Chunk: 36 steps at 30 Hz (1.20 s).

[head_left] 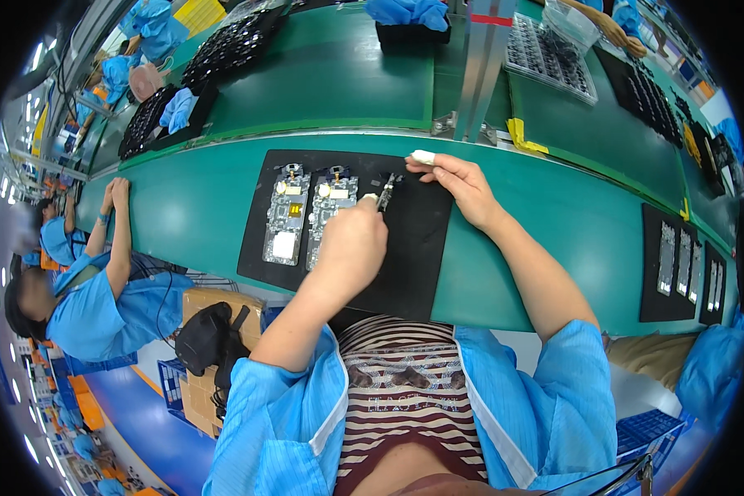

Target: Assembling and inspecting internal components of electronic devices on a factory production line.

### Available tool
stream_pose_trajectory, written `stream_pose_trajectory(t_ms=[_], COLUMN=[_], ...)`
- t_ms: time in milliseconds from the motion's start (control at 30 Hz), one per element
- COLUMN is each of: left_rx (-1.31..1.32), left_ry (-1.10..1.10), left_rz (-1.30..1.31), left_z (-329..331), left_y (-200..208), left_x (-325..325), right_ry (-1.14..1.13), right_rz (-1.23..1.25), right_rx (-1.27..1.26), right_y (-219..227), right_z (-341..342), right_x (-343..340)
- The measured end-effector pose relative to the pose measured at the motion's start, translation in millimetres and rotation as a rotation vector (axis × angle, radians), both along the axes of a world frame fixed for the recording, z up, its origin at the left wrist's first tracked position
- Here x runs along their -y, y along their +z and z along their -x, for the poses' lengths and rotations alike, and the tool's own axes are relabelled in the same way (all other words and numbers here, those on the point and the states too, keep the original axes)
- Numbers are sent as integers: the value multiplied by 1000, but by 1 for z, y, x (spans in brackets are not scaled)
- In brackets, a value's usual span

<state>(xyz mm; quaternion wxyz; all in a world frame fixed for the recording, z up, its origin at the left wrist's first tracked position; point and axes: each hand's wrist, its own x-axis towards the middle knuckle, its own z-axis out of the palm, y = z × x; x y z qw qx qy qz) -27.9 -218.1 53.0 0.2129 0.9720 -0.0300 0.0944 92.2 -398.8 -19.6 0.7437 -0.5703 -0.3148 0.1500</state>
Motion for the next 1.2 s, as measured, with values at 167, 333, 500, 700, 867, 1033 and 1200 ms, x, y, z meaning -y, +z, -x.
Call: stream_pose_trajectory(t_ms=[167,333,500,700,867,1033,1200], left_rx=[-247,-327,-351,-358,-373,-306,-286], left_ry=[-33,12,-39,-34,-26,-15,-14], left_rz=[560,999,1032,1127,1021,964,958], left_z=[4,9,11,12,11,12,14], left_y=[-21,-24,-28,-29,-33,-34,-36], left_x=[-16,-8,-14,-13,-16,-14,-14], right_ry=[276,276,446,445,469,508,490], right_rz=[14,219,108,61,29,-6,18], right_rx=[-474,-621,-737,-707,-729,-716,-724], right_y=[5,14,15,18,26,22,19], right_z=[-7,-5,-1,-3,-3,-5,-5], right_x=[4,8,7,9,11,12,12])
